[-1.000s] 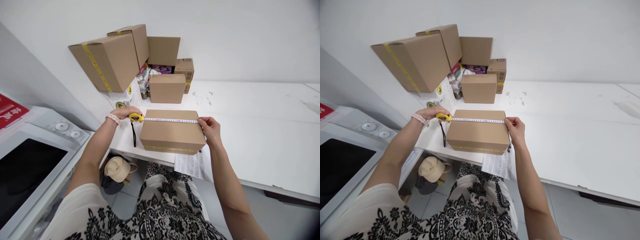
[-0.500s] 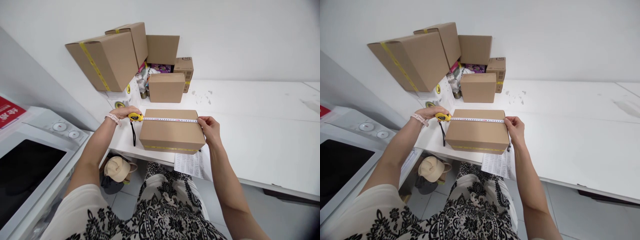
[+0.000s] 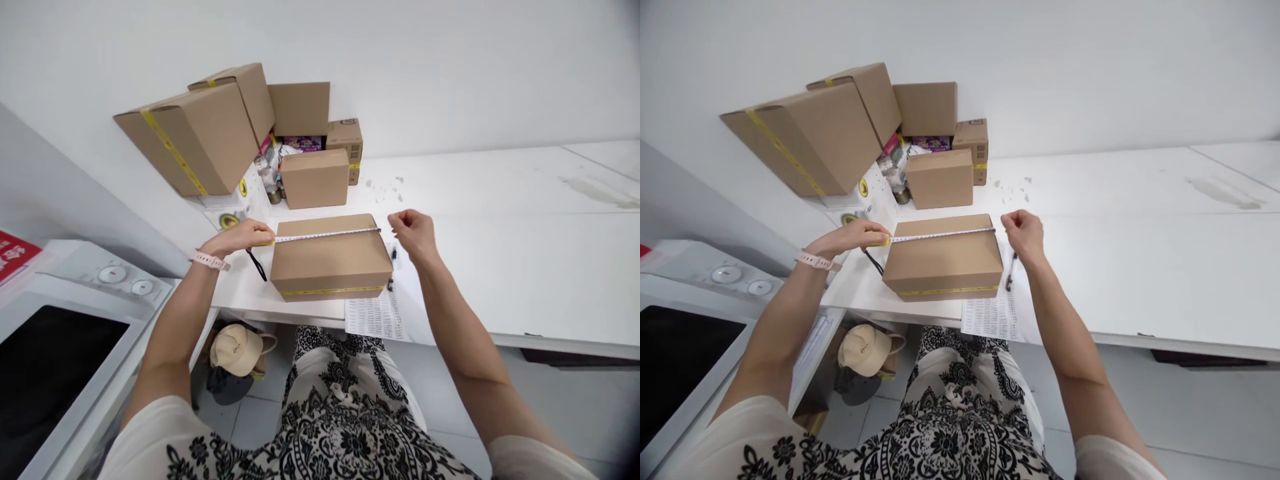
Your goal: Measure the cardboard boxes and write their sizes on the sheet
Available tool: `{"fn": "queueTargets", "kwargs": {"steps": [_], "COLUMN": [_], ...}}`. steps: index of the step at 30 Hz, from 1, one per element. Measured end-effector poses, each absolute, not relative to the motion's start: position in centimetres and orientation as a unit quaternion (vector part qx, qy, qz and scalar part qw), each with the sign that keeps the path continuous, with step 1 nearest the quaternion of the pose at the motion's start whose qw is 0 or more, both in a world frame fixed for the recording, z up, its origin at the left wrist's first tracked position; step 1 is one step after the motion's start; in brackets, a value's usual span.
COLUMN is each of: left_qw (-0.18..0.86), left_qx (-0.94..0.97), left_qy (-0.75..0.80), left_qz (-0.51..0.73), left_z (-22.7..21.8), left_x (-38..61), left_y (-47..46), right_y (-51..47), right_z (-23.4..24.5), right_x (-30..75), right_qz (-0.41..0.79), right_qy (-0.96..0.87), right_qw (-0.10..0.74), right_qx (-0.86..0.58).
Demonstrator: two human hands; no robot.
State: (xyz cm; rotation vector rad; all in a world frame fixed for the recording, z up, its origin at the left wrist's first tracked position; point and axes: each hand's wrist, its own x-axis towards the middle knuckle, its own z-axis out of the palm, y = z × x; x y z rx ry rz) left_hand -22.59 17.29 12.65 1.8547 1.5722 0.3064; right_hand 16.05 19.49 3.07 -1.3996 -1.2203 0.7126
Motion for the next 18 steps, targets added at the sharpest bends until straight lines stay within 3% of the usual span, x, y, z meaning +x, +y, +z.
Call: {"fn": "queueTargets", "kwargs": {"steps": [5, 13, 18], "left_qw": [0.366, 0.503, 0.538], "left_qx": [0.694, 0.566, 0.548], "left_qy": [0.587, 0.57, 0.524], "left_qz": [0.2, 0.321, 0.368], "left_z": [13.9, 9.7, 7.2], "left_x": [-21.3, -19.1, -15.9], "left_y": [13.1, 10.2, 3.8], "right_y": [19.6, 17.7, 13.9], "right_z": [6.7, 3.4, 4.7], "right_x": [16.6, 13.2, 12.2], "right_qz": [0.292, 0.418, 0.428], "right_qy": [-0.524, -0.55, -0.588], "right_qw": [0.582, 0.525, 0.516], "right_qx": [-0.55, -0.497, -0.453]}}
